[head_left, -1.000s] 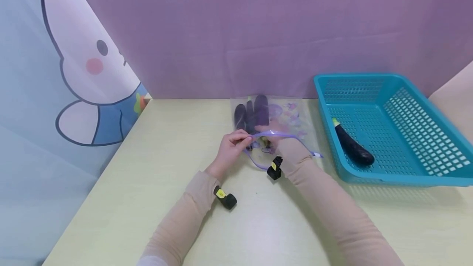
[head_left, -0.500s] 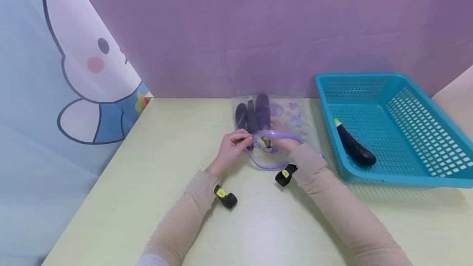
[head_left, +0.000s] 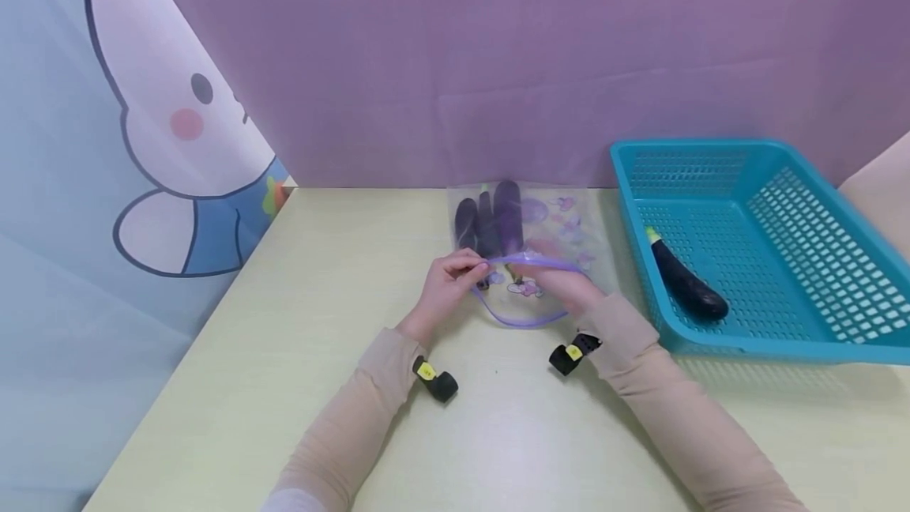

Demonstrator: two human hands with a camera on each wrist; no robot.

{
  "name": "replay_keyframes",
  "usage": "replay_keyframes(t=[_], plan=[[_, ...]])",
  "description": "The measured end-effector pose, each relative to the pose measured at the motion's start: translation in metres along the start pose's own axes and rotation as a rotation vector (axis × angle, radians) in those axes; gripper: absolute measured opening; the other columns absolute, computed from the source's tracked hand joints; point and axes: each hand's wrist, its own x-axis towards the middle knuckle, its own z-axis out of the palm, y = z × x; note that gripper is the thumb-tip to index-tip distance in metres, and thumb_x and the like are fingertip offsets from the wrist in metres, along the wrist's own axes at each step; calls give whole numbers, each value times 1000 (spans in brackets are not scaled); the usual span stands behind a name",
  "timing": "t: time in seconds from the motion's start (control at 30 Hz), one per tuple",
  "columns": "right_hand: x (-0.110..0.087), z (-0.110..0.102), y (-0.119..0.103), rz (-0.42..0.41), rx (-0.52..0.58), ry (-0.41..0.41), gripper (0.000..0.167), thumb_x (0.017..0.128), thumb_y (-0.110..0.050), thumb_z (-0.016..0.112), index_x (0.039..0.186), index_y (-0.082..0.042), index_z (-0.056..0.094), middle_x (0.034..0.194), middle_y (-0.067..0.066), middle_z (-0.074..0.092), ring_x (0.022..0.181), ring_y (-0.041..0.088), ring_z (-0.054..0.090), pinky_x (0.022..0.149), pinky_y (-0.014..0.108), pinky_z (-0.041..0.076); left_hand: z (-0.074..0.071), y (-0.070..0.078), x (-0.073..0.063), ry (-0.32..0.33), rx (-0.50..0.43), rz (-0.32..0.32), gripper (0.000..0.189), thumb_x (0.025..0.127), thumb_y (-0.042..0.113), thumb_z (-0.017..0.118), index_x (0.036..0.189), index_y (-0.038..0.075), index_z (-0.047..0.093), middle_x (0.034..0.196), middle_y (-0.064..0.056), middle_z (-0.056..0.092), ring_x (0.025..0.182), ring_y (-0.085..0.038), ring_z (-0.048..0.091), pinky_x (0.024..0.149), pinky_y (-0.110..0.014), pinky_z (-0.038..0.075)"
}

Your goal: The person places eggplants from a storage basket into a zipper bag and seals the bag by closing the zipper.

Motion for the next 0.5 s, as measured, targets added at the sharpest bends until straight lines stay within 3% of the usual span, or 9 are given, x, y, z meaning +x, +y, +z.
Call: replay_keyframes(t=[0.1, 0.23, 0.33, 0.5], plan=[[-5, -1, 1, 50, -1, -63, 43, 98, -25, 47, 130, 3, 48, 141, 21, 39, 124, 36, 40, 111, 54, 17, 0, 1, 0, 0, 6, -10, 11, 85, -10, 60, 88, -19, 63, 79, 6, 63, 75, -3, 54, 69, -17, 47], [-10, -2, 0, 103, -41, -101, 44, 98, -26, 45, 132, 2, 48, 140, 22, 43, 122, 36, 44, 110, 52, 23, 0, 2, 0, -2, 4, -21, 11, 85, -9, 60, 89, -19, 63, 78, 7, 62, 75, -4, 54, 69, -17, 47], [-15, -2, -1, 142, -63, -87, 46, 96, -28, 50, 131, 2, 49, 141, 24, 42, 130, 39, 38, 111, 54, 23, 0, 2, 0, 0, 0, -23, 11, 85, -9, 60, 90, -19, 63, 78, 13, 60, 75, -4, 54, 68, -17, 47], [-21, -3, -5, 205, -123, -85, 56, 94, -36, 53, 136, 0, 46, 152, 24, 26, 139, 42, 24, 112, 59, 16, -1, 0, -1, -2, -6, -25, 12, 85, -10, 59, 90, -20, 62, 77, 16, 59, 75, -3, 54, 67, -17, 47]])
